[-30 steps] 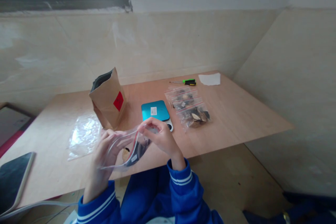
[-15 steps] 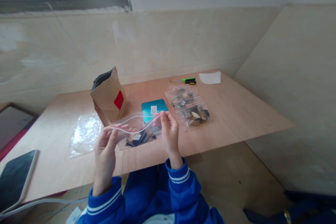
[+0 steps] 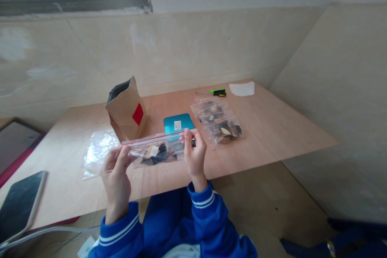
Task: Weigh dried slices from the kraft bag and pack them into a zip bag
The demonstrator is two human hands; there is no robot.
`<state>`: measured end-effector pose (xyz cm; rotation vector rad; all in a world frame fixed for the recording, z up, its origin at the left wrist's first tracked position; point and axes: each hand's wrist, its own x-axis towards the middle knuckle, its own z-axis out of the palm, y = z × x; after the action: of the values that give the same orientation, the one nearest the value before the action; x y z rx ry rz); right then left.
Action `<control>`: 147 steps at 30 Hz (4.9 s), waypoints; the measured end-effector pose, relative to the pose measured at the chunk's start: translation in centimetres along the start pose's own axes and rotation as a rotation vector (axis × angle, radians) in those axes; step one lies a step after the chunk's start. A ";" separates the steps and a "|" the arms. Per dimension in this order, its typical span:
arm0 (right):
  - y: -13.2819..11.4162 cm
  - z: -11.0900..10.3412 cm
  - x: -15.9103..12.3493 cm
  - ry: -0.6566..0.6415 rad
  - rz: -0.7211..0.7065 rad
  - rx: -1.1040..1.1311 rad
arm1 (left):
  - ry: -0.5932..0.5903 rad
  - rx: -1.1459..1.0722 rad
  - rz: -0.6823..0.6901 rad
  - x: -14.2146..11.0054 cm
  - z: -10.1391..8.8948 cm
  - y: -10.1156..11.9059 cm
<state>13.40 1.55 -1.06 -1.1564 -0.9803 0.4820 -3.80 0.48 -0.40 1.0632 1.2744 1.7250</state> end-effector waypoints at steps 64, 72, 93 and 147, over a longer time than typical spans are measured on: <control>-2.7 1.5 -1.5 -0.457 -0.400 -0.281 | -0.254 0.381 0.428 -1.0 0.4 0.2; -2.3 2.0 -1.9 -0.354 -0.444 -0.345 | -0.295 0.434 0.461 -1.2 0.7 0.4; -0.3 1.3 -1.0 -0.489 -0.400 -0.411 | -0.251 0.474 0.405 0.0 -0.6 -0.1; 0.6 -0.5 0.2 -0.607 -0.413 -0.352 | -0.193 0.380 0.232 0.3 -1.7 0.0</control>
<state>14.02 1.70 -1.58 -1.0904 -1.8446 0.3334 -5.47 0.15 -0.65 1.6119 1.4309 1.5286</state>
